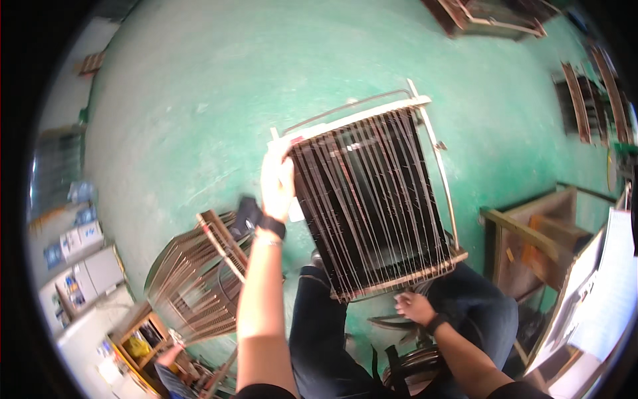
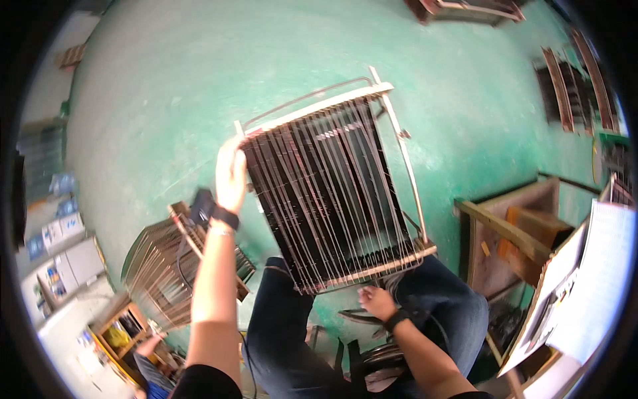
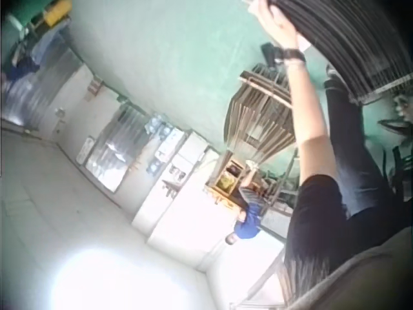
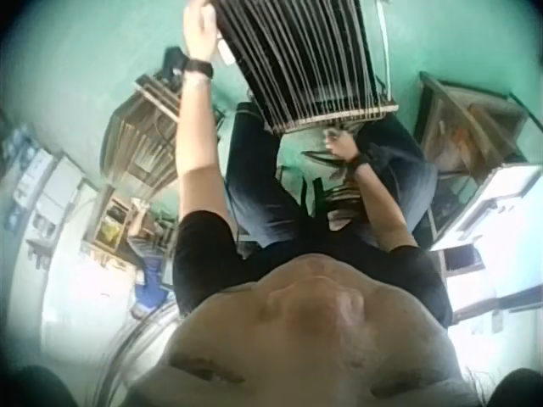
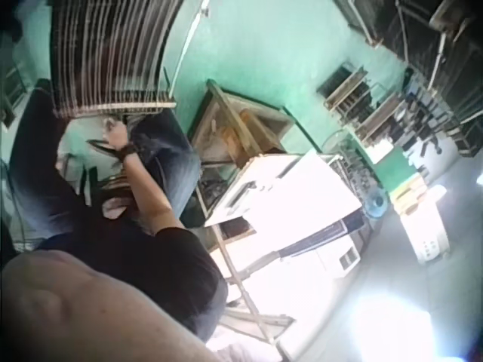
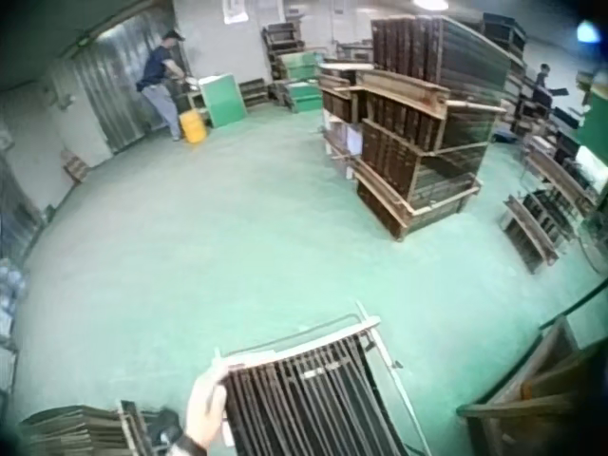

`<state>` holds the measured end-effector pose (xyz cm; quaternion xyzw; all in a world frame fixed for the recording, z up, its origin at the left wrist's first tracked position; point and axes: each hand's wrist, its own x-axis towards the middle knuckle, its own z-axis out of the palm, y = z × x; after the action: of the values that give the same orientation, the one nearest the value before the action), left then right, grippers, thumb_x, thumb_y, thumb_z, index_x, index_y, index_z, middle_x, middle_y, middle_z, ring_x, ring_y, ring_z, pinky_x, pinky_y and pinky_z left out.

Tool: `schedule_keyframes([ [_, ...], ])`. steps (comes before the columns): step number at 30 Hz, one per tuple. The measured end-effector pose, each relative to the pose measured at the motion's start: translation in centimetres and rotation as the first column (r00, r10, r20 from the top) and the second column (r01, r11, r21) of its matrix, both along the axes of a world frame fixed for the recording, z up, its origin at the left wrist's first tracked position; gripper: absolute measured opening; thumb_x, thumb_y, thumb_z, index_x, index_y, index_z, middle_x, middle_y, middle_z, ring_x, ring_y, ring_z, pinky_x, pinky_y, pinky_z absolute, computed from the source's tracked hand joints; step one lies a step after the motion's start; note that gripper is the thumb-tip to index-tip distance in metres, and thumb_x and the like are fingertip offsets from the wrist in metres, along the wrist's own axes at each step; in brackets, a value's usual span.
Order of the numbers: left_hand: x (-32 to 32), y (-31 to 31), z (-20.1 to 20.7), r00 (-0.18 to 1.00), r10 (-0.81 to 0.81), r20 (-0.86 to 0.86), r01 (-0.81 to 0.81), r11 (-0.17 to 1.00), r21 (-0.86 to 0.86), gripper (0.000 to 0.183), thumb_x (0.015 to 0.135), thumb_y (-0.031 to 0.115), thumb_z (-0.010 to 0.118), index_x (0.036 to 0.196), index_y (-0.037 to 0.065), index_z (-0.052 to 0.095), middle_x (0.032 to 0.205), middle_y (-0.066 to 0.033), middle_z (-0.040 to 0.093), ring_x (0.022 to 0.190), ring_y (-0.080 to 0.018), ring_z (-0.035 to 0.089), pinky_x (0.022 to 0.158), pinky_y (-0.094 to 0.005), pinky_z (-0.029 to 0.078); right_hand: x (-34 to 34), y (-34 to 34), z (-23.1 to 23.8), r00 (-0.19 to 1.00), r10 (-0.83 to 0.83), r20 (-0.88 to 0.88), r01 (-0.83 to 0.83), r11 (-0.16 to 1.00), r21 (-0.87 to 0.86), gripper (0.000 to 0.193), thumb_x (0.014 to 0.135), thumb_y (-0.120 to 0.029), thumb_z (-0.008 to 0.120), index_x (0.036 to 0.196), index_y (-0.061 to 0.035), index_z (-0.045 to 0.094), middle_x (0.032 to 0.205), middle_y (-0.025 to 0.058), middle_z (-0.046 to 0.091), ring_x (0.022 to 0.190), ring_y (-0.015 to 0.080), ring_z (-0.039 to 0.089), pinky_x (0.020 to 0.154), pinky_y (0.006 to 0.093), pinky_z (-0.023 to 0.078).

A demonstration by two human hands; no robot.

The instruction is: Inspecting large green circuit board panels and placing them into a vertical drying or storage rack.

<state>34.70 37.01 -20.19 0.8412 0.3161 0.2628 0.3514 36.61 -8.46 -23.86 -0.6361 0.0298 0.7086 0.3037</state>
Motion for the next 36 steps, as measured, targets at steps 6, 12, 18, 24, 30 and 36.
schedule_keyframes([
  [6,-16.7,-8.2,-11.7,0.841,0.419,-0.341,-0.522,0.793,-0.313,0.020,0.085,0.007,0.054,0.103,0.001,0.059,0.102,-0.0113,0.061,0.098,-0.0203,0.058,0.089,-0.0306,0.044,12.1,5.9,7.4,0.927,-0.061,0.369,-0.026,0.974,0.225,0.021,0.093,-0.013,0.046,0.108,-0.0022,0.056,0.081,0.0078,0.064,0.065,0.0114,0.060,0.057,0.0222,0.048],
  [12,-18.1,-12.0,-25.1,0.696,0.507,-0.508,-0.710,0.386,-0.589,0.032,0.075,0.017,0.064,0.104,0.002,0.060,0.101,-0.0183,0.063,0.094,-0.0280,0.060,0.086,-0.0351,0.045,15.0,1.4,9.8,0.598,0.030,0.801,-0.204,0.972,0.116,0.021,0.093,-0.011,0.046,0.109,-0.0015,0.055,0.088,0.0065,0.062,0.075,0.0118,0.059,0.064,0.0232,0.047],
  [18,-13.4,-6.2,-28.6,0.494,0.742,-0.452,-0.862,0.351,-0.365,0.056,0.067,0.018,0.072,0.114,-0.001,0.050,0.108,-0.0229,0.052,0.103,-0.0373,0.050,0.091,-0.0406,0.041,13.7,-2.4,14.5,0.121,0.280,0.952,-0.427,0.881,-0.205,0.020,0.087,0.001,0.045,0.105,0.0046,0.054,0.089,0.0158,0.061,0.083,0.0245,0.060,0.076,0.0308,0.048],
  [24,-12.2,-5.0,-29.1,0.622,0.490,-0.611,-0.783,0.407,-0.470,0.051,0.074,0.032,0.068,0.106,-0.005,0.056,0.099,-0.0228,0.060,0.095,-0.0364,0.056,0.088,-0.0399,0.043,12.2,2.0,13.2,0.025,0.463,0.886,-0.565,0.738,-0.369,0.018,0.084,0.000,0.047,0.100,0.0009,0.056,0.084,0.0178,0.059,0.076,0.0308,0.059,0.069,0.0355,0.047],
  [30,-17.2,-2.0,-13.2,0.631,0.770,0.094,-0.451,0.463,-0.763,0.018,0.088,0.016,0.055,0.079,0.002,0.060,0.066,0.0010,0.056,0.056,-0.0071,0.049,0.049,-0.0249,0.040,12.0,2.4,14.5,0.071,0.373,0.925,-0.575,0.773,-0.268,0.017,0.083,-0.001,0.048,0.098,0.0010,0.056,0.085,0.0190,0.059,0.080,0.0363,0.057,0.074,0.0388,0.046],
  [36,-14.4,-11.0,10.9,0.650,0.570,0.502,0.115,0.580,-0.807,0.016,0.086,0.014,0.054,0.097,0.002,0.058,0.087,-0.0009,0.059,0.081,-0.0081,0.056,0.070,-0.0250,0.046,7.7,4.4,17.8,0.359,0.004,0.933,-0.488,0.853,0.184,0.064,0.074,0.002,0.062,0.131,-0.0034,0.035,0.127,0.0164,0.041,0.104,0.0284,0.053,0.088,0.0379,0.044],
])
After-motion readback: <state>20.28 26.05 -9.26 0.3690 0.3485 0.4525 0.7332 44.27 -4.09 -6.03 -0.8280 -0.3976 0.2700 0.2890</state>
